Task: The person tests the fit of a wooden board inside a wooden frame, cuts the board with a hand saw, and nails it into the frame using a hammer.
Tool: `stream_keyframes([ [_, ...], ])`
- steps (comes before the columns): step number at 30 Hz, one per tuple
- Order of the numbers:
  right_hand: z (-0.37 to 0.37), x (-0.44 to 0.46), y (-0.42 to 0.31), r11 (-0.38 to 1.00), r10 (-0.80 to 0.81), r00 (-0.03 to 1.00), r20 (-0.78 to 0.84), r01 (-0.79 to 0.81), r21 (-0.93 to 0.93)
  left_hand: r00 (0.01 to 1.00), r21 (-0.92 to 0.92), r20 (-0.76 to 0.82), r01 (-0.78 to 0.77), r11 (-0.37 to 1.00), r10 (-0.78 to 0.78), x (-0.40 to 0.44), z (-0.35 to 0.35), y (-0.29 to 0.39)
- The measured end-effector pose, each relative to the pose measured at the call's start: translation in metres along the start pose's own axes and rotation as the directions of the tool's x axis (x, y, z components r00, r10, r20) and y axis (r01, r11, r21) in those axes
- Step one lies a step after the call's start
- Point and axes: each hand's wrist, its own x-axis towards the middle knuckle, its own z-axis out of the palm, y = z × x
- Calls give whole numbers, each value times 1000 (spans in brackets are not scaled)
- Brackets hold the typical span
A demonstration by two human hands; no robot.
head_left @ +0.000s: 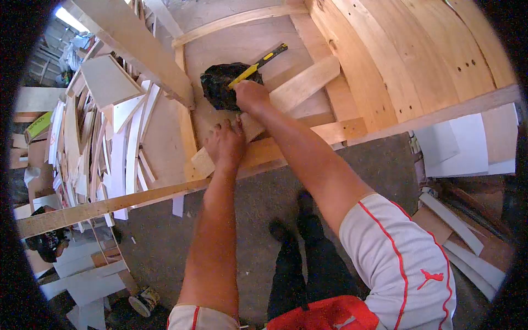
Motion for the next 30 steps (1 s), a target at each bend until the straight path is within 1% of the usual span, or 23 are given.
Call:
stream_keyframes([
  [1,2,1,3,1000,2,1000,1,-2,13,1000,22,20,-3,1000,2,1,1,1],
  [3,2,-2,4,993,60,998,-12,-58,100,998,66,59,-7,998,3,3,1,-2],
  [4,-1,-4,2,986,87,996,-17,-84,144,999,47,49,-6,999,4,3,3,-2],
  [6,-5,-7,4,984,19,995,-102,-1,179,1000,9,29,-3,1000,3,2,6,-4],
  [7,-6,-10,4,980,-12,989,-144,40,195,1000,22,22,-6,1000,6,2,6,-6],
  [9,-5,-8,6,978,8,990,-140,21,209,1000,45,5,-13,999,13,2,7,-6],
  [10,-4,-7,8,977,18,990,-138,12,215,1000,60,24,-22,998,21,5,13,-8],
  [11,-2,-5,10,968,63,987,-146,-25,251,999,76,43,-31,997,28,8,24,-11],
  [12,-6,-5,8,956,108,982,-153,-60,288,997,92,62,-41,995,35,8,20,-10],
  [14,-12,-4,4,922,176,966,-188,-95,375,979,118,77,-197,973,189,7,12,-12],
  [16,-15,-3,10,879,227,943,-242,-92,468,984,88,55,-173,981,168,4,14,-10],
  [17,-9,2,16,876,219,934,-281,-61,479,997,39,27,-74,996,73,6,29,-12],
  [18,-8,4,19,860,227,939,-257,-70,506,1000,-13,3,21,1000,-21,6,30,-10],
  [20,-5,10,26,829,246,946,-209,-94,551,1000,17,4,10,1000,-11,7,32,-12],
  [21,-2,12,28,789,238,948,-211,-61,611,1000,32,7,5,999,-5,6,27,-10],
  [24,1,14,33,650,255,962,-94,-99,754,999,32,48,-6,999,5,3,9,-5],
  [27,0,14,32,585,249,967,-54,-106,804,997,-15,75,5,1000,-4,1,-7,0],
  [30,-1,15,34,550,229,972,-49,-88,830,998,-38,60,10,999,-8,2,-5,1],
])
